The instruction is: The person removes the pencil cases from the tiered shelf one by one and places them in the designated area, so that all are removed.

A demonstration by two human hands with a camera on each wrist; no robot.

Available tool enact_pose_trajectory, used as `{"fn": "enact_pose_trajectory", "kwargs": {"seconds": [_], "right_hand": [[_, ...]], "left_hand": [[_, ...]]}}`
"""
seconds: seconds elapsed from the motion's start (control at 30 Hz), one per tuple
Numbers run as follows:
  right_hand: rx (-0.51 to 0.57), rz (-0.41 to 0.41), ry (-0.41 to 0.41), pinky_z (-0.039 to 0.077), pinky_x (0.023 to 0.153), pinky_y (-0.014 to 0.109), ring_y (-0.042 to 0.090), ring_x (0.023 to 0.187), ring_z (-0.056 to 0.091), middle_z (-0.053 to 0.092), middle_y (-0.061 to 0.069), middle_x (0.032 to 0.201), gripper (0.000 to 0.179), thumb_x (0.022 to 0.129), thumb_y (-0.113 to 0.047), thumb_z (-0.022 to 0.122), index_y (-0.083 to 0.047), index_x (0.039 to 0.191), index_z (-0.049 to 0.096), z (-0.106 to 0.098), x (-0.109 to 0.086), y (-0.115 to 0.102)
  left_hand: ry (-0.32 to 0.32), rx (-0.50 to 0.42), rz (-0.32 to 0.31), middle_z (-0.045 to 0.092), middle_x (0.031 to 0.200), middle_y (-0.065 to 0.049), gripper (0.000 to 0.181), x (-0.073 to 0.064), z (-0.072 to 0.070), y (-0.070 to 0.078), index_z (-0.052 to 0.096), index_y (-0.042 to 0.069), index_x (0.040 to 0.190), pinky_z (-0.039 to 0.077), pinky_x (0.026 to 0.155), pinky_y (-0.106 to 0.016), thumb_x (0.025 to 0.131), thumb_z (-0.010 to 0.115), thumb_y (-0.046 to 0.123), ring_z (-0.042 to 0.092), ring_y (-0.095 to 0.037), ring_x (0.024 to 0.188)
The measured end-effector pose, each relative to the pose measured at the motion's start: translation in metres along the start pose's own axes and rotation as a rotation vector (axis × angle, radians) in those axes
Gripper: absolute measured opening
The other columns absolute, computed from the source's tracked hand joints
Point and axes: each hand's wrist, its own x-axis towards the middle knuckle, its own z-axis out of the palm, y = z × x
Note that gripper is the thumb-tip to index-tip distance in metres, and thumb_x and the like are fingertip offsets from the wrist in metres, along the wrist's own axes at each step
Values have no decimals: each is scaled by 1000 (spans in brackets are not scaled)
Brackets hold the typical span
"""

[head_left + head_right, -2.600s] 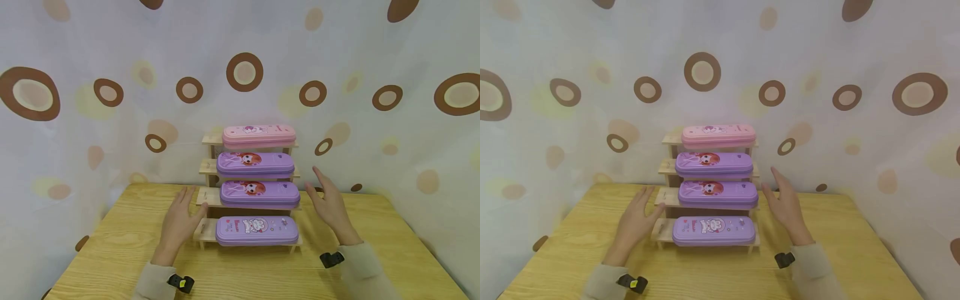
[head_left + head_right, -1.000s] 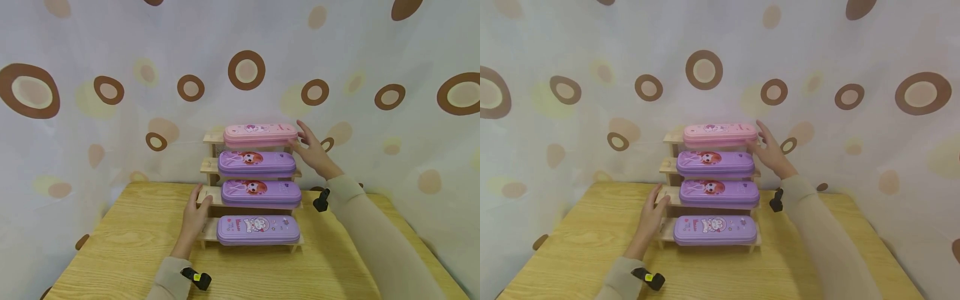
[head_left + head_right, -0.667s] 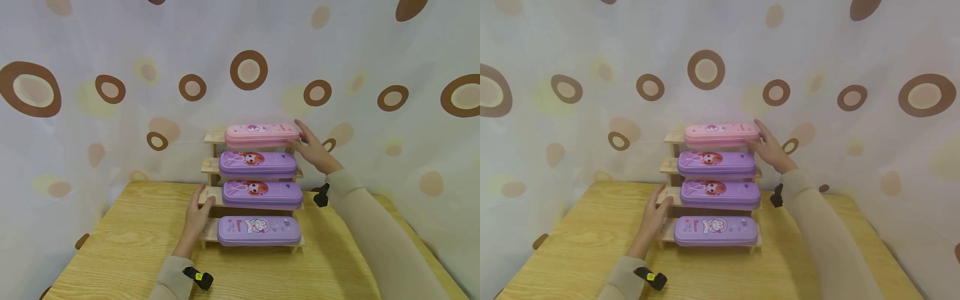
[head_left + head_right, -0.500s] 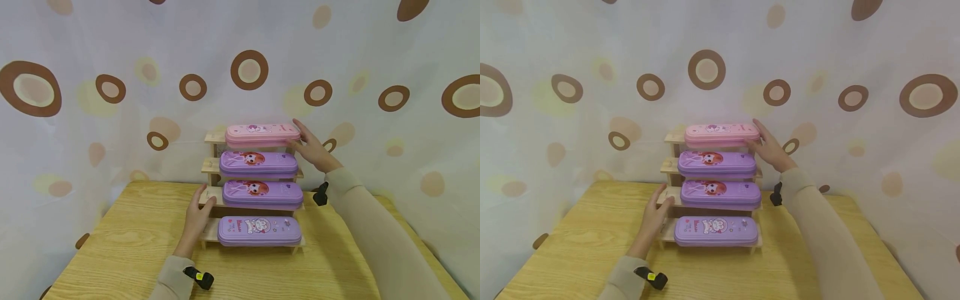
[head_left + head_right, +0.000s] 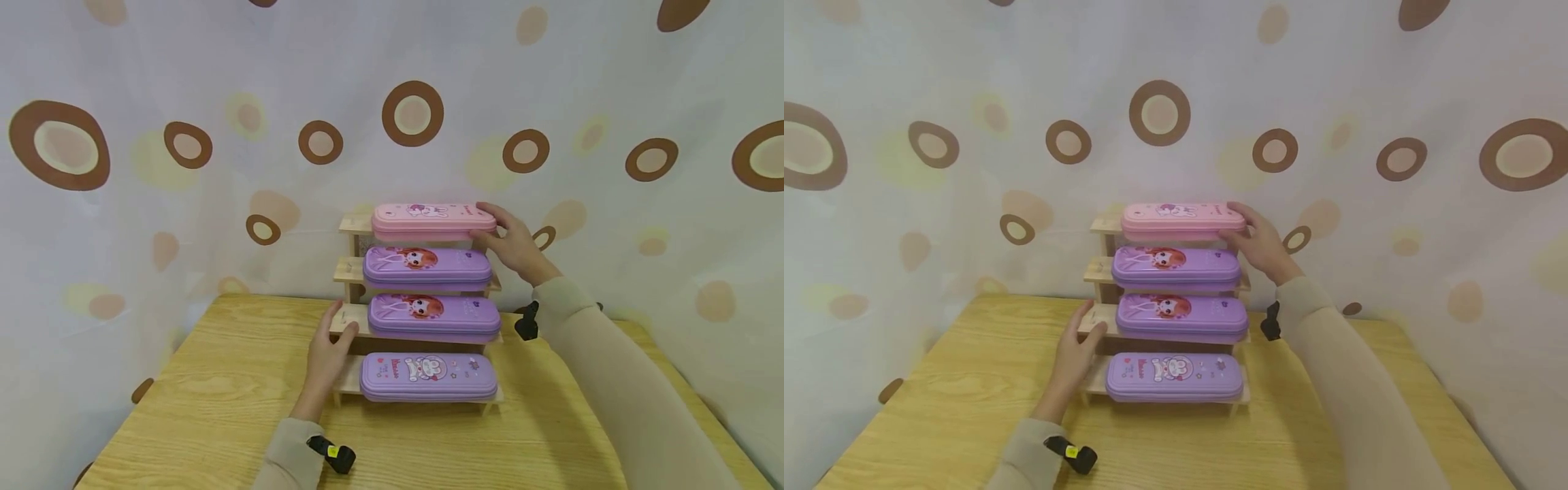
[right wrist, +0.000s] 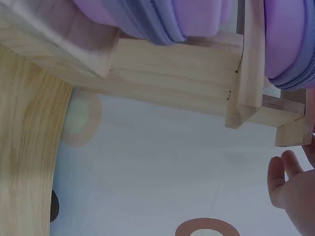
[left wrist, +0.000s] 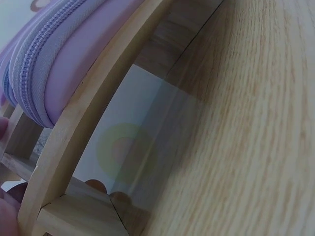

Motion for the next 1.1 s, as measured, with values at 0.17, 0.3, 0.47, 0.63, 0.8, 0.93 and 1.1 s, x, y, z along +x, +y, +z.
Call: {"fn": "enact_pose_trajectory", "kwargs": {"seconds": [0.17, 0.3, 0.47, 0.63, 0.8, 0.93, 1.1], "right_hand": [[16, -13, 65, 29, 111, 56, 33, 139, 34, 42, 14, 151, 64, 94, -27, 70, -14, 150, 43, -2, -11, 0], [14, -27, 86, 32, 108, 59, 35, 137, 36, 43, 15, 150, 64, 94, -27, 70, -14, 150, 43, -6, -18, -2], [-4, -50, 126, 42, 94, 40, 29, 123, 45, 50, 15, 144, 64, 93, -28, 71, -14, 150, 45, -11, -26, 0], [-15, -44, 159, 41, 85, 26, 21, 115, 46, 53, 14, 140, 63, 93, -28, 70, -13, 149, 45, -15, -35, 7], [3, -47, 184, 40, 81, 24, 15, 110, 46, 52, 10, 141, 60, 93, -25, 70, -14, 148, 48, -21, -45, 10], [2, -69, 209, 43, 78, 19, 12, 107, 48, 55, 11, 136, 58, 93, -21, 71, -14, 146, 50, -26, -54, 11], [-36, -67, 228, 43, 73, 20, 12, 104, 48, 54, 12, 137, 58, 94, -22, 70, -16, 148, 49, -36, -67, 13]], "left_hand": [[-2, -11, -20, 39, 154, -1, 57, -1, 2, 0, 42, 23, 150, 31, 110, -53, 97, 62, 32, 37, -30, 138], [1, -18, -38, 38, 155, 0, 57, -1, 2, 0, 42, 26, 150, 28, 112, -54, 97, 62, 35, 32, -29, 141], [9, -15, -39, 38, 155, -3, 58, -1, 1, 1, 42, 27, 150, 30, 111, -55, 96, 63, 36, 35, -32, 139], [13, -12, -48, 41, 153, -4, 58, -2, 1, 0, 43, 27, 149, 38, 106, -52, 96, 64, 36, 45, -32, 130], [16, -10, -43, 42, 153, -5, 58, -4, 1, -1, 43, 25, 149, 40, 103, -52, 96, 63, 35, 48, -32, 126], [12, -2, -42, 41, 153, -5, 57, -5, 0, -1, 42, 25, 150, 40, 103, -52, 97, 62, 35, 47, -32, 128], [10, 11, -22, 41, 153, -6, 58, -3, 1, -2, 43, 24, 150, 38, 105, -53, 97, 62, 36, 43, -33, 133]]}}
